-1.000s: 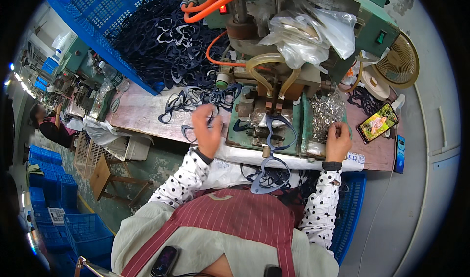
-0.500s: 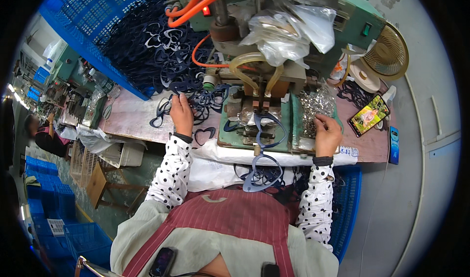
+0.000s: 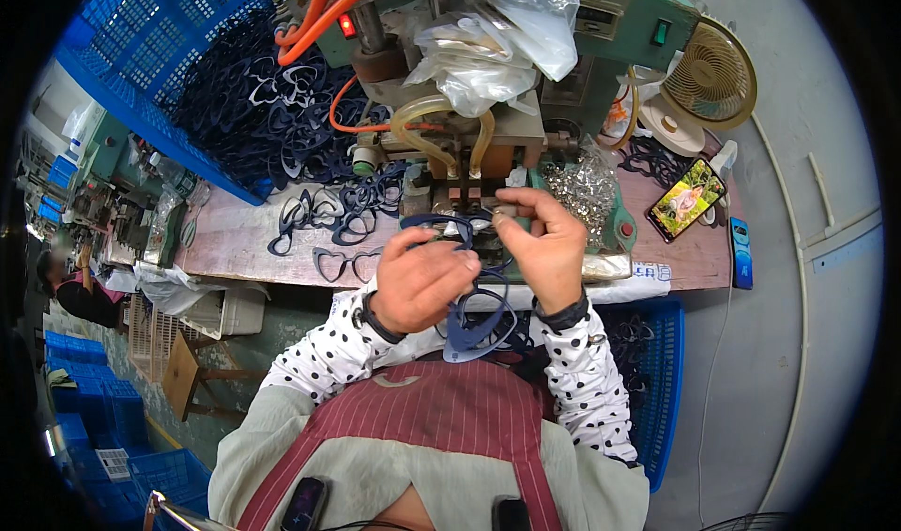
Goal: The person assembles eyeglasses by inserting small metal components into the frame using a press machine. They repeatedly pick up frames, place them under the press, operate the machine, and remove the assembled units, placing them into a blue basket.
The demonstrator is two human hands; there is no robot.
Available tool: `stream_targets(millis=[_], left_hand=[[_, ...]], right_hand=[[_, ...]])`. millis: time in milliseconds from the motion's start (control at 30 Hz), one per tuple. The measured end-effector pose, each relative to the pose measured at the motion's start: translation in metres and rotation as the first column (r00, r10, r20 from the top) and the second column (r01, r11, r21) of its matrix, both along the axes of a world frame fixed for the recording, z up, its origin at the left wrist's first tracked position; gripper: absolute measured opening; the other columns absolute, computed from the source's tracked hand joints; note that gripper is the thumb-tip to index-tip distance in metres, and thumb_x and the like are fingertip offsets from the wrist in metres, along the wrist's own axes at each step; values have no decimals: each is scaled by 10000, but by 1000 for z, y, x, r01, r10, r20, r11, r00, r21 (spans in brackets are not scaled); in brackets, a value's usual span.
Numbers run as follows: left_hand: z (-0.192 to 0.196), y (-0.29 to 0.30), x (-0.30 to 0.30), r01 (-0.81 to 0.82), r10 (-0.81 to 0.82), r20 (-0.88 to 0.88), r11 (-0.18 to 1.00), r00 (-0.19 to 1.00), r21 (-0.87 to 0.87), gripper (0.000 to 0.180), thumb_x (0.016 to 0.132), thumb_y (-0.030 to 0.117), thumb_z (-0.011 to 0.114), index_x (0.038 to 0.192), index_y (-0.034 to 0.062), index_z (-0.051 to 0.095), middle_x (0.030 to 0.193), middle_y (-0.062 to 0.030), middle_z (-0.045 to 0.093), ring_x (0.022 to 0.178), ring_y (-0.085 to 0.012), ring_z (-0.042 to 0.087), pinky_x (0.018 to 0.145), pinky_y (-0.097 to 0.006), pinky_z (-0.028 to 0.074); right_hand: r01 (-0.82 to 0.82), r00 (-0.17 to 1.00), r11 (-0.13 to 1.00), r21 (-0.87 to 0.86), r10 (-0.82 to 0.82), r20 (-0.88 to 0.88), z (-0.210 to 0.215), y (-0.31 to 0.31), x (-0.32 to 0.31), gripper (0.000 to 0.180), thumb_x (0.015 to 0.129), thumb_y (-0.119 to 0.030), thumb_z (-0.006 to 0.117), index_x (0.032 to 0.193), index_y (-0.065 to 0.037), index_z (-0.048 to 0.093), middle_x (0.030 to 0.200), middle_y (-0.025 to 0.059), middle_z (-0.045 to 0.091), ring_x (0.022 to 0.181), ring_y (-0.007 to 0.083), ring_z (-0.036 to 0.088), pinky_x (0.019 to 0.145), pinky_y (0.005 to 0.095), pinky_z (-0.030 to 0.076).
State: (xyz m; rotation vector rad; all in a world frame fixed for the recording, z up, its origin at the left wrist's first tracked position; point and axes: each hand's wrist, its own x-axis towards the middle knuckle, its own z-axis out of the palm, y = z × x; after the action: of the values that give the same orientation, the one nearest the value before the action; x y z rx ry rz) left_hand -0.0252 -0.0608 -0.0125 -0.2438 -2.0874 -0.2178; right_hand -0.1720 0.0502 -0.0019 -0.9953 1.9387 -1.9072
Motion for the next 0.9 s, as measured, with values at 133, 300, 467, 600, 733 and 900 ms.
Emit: stream_targets(millis=[133, 300, 467, 600, 733, 900], left_hand=[[3, 3, -6, 135, -137, 57, 990, 989, 38, 298, 779, 128, 708, 1061, 46, 659, 974, -63, 698, 846, -208, 657, 853, -397, 484], [1, 0, -4, 219, -220, 109, 975, 969, 18, 328, 796, 159, 712, 1089, 25, 649, 981, -76, 698, 818, -216, 654, 836, -394, 492], [3, 5, 5, 282, -278, 94, 959, 956, -31, 294, 811, 125, 685, 1087, 32, 651, 976, -69, 698, 806, -214, 651, 852, -408, 479], [6, 1, 4, 335, -328, 111, 941, 938, -50, 287, 799, 81, 638, 1081, 28, 651, 973, -80, 697, 852, -238, 665, 883, -421, 474], [2, -8, -7, 430, -424, 182, 903, 887, 7, 355, 772, 33, 612, 1126, -2, 625, 1083, -131, 666, 970, -291, 644, 935, -472, 480], [-6, -13, -16, 482, -487, 192, 873, 852, 75, 372, 793, 13, 595, 1163, -29, 599, 1154, -160, 640, 1007, -314, 626, 966, -489, 468]], right_hand=[[-27, 996, 1000, 5, 26, 85, -1, -6, 6, 338, 746, -33, 726, 1068, -39, 624, 796, -11, 663, 581, -5, 382, 501, 180, 297], [9, 999, 998, 66, -11, 35, 2, -15, 5, 374, 727, -39, 739, 1067, -34, 586, 794, 12, 670, 571, 8, 417, 496, 193, 319], [-80, 983, 993, -81, 92, 160, 9, -29, 10, 480, 736, 49, 717, 1131, 21, 446, 841, 58, 653, 715, 64, 560, 622, 192, 441], [-59, 987, 996, -63, 68, 145, 5, -26, 8, 489, 743, 35, 714, 1157, 25, 453, 875, 77, 669, 746, 82, 589, 655, 214, 461], [85, 994, 996, -28, -87, -69, -11, -14, -19, 461, 757, -36, 721, 1173, -20, 523, 909, 81, 704, 776, 129, 644, 680, 273, 492], [552, 817, 770, 319, -424, -390, -83, 32, -101, 332, 793, -118, 729, 1104, -60, 627, 885, 124, 697, 783, 230, 668, 687, 327, 503]])
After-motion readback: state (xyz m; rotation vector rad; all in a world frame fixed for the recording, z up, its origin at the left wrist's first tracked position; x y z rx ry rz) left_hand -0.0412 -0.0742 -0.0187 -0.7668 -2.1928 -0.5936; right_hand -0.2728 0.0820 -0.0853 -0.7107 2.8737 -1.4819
